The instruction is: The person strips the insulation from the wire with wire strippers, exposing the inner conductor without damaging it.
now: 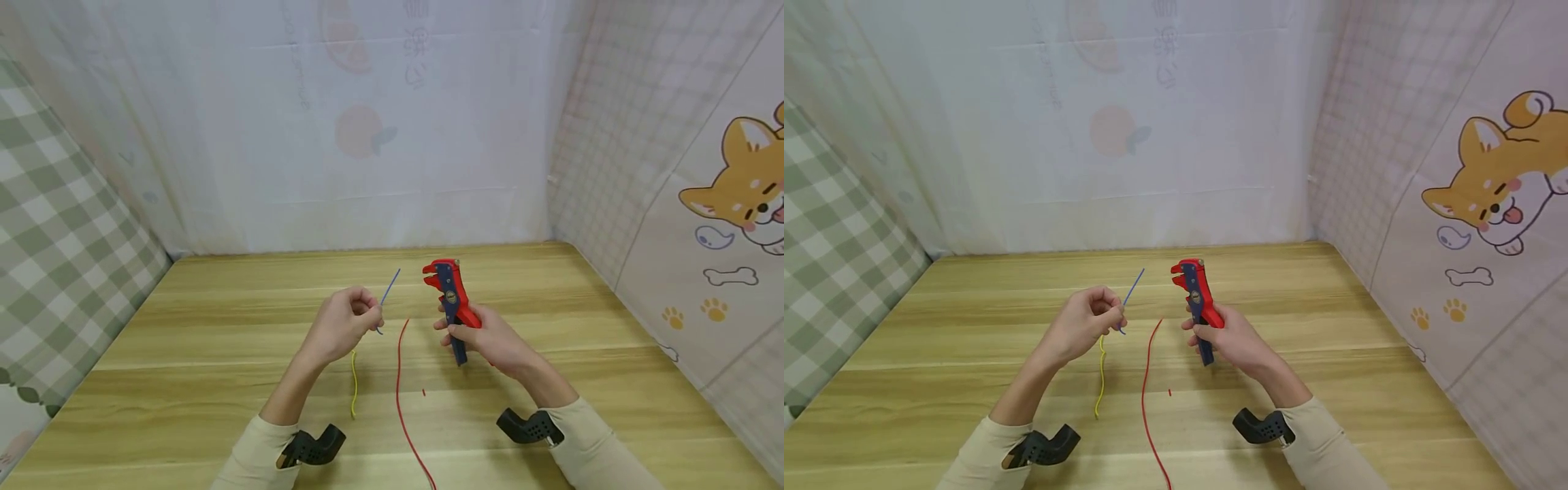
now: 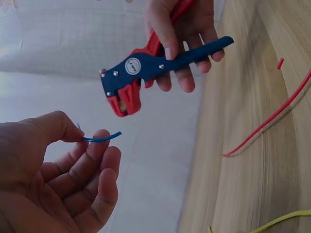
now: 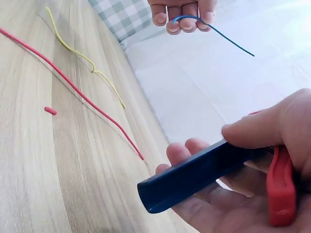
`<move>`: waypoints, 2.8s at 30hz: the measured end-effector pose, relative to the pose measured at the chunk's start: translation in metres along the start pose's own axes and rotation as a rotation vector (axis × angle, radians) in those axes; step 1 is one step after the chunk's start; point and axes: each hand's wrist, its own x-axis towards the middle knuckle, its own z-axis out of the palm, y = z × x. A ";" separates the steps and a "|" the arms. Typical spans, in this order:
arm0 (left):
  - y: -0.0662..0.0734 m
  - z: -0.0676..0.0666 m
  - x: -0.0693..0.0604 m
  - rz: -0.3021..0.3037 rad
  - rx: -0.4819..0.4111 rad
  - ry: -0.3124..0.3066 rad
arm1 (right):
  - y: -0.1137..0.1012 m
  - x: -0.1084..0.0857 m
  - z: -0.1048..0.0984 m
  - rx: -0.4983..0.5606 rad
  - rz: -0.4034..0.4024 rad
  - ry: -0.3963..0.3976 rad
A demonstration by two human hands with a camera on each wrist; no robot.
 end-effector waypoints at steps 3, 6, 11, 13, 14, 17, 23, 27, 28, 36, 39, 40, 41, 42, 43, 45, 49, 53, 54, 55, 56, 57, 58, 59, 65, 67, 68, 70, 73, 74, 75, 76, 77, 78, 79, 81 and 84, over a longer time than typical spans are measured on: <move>-0.002 -0.001 -0.001 0.007 0.026 0.005 | 0.000 -0.002 0.000 0.040 -0.030 -0.016; -0.003 -0.002 -0.002 0.013 0.030 0.001 | -0.002 -0.004 0.000 0.076 -0.059 -0.055; -0.001 -0.003 -0.002 0.021 -0.031 -0.010 | -0.002 -0.003 0.002 0.093 -0.124 -0.097; 0.000 -0.003 -0.003 0.016 -0.068 -0.013 | -0.001 -0.003 0.003 0.096 -0.153 -0.107; 0.001 -0.003 -0.003 0.012 -0.085 -0.015 | 0.000 -0.002 0.003 0.099 -0.171 -0.116; 0.002 -0.002 -0.002 0.001 -0.123 -0.020 | 0.001 -0.002 0.004 0.120 -0.228 -0.154; 0.002 -0.001 -0.002 0.026 -0.163 0.020 | 0.004 -0.002 0.002 0.176 -0.299 -0.222; 0.003 -0.004 -0.003 0.057 -0.160 0.048 | 0.005 -0.002 0.001 0.188 -0.293 -0.236; 0.003 -0.005 -0.003 0.064 -0.158 0.048 | 0.005 -0.002 0.000 0.186 -0.290 -0.238; 0.003 -0.011 -0.003 0.104 -0.129 0.043 | 0.004 -0.002 0.000 0.167 -0.275 -0.255; 0.004 -0.011 -0.003 0.112 -0.134 0.044 | 0.004 -0.002 0.001 0.163 -0.282 -0.265; 0.004 -0.011 -0.003 0.113 -0.135 0.045 | 0.005 -0.002 0.001 0.161 -0.286 -0.268; 0.004 -0.011 -0.004 0.119 -0.133 0.046 | 0.005 -0.002 0.002 0.161 -0.289 -0.272; 0.004 -0.011 -0.004 0.119 -0.132 0.045 | 0.005 -0.003 0.002 0.160 -0.291 -0.276; 0.005 -0.012 -0.004 0.118 -0.130 0.045 | 0.005 -0.003 0.002 0.160 -0.293 -0.279; 0.005 -0.012 -0.004 0.118 -0.125 0.046 | 0.005 -0.003 0.003 0.163 -0.299 -0.288; 0.006 -0.014 -0.005 0.119 -0.109 0.050 | 0.006 -0.003 0.004 0.176 -0.301 -0.295; 0.007 -0.015 -0.006 0.117 -0.091 0.052 | 0.007 -0.003 0.003 0.171 -0.295 -0.286; 0.008 -0.015 -0.005 0.115 -0.087 0.054 | 0.008 -0.003 0.003 0.166 -0.293 -0.283; 0.008 -0.015 -0.005 0.116 -0.082 0.056 | 0.008 -0.003 0.003 0.161 -0.288 -0.280; 0.009 -0.015 -0.005 0.117 -0.079 0.058 | 0.008 -0.003 0.003 0.157 -0.286 -0.278; 0.009 -0.016 -0.005 0.119 -0.075 0.059 | 0.008 -0.003 0.003 0.153 -0.281 -0.276; 0.009 -0.016 -0.005 0.124 -0.072 0.060 | 0.008 -0.003 0.003 0.148 -0.280 -0.274; 0.009 -0.016 -0.005 0.126 -0.070 0.060 | 0.009 -0.003 0.002 0.146 -0.279 -0.274; 0.009 -0.017 -0.004 0.140 -0.054 0.054 | 0.008 -0.002 0.002 0.147 -0.281 -0.284; 0.008 -0.018 -0.004 0.141 -0.048 0.054 | 0.009 -0.002 0.002 0.150 -0.281 -0.289; 0.008 -0.018 -0.005 0.139 -0.046 0.053 | 0.009 -0.002 0.002 0.149 -0.279 -0.292; 0.007 -0.018 -0.005 0.134 -0.044 0.050 | 0.009 -0.003 0.003 0.148 -0.275 -0.295; 0.006 -0.018 -0.005 0.125 -0.044 0.047 | 0.010 -0.003 0.003 0.143 -0.269 -0.300; 0.006 -0.019 -0.005 0.124 -0.044 0.046 | 0.010 -0.003 0.003 0.144 -0.266 -0.301; 0.006 -0.019 -0.005 0.124 -0.043 0.046 | 0.010 -0.003 0.004 0.144 -0.265 -0.303; 0.006 -0.019 -0.005 0.125 -0.042 0.047 | 0.010 -0.003 0.004 0.145 -0.264 -0.304; 0.006 -0.019 -0.005 0.125 -0.039 0.048 | 0.010 -0.003 0.004 0.145 -0.264 -0.305; 0.006 -0.019 -0.005 0.129 -0.035 0.049 | 0.010 -0.003 0.004 0.146 -0.264 -0.306; 0.006 -0.019 -0.006 0.130 -0.033 0.049 | 0.010 -0.003 0.004 0.147 -0.264 -0.307; 0.007 -0.019 -0.006 0.132 -0.030 0.050 | 0.010 -0.004 0.004 0.146 -0.263 -0.308; 0.006 -0.018 -0.006 0.136 -0.028 0.047 | 0.009 -0.004 0.004 0.142 -0.267 -0.307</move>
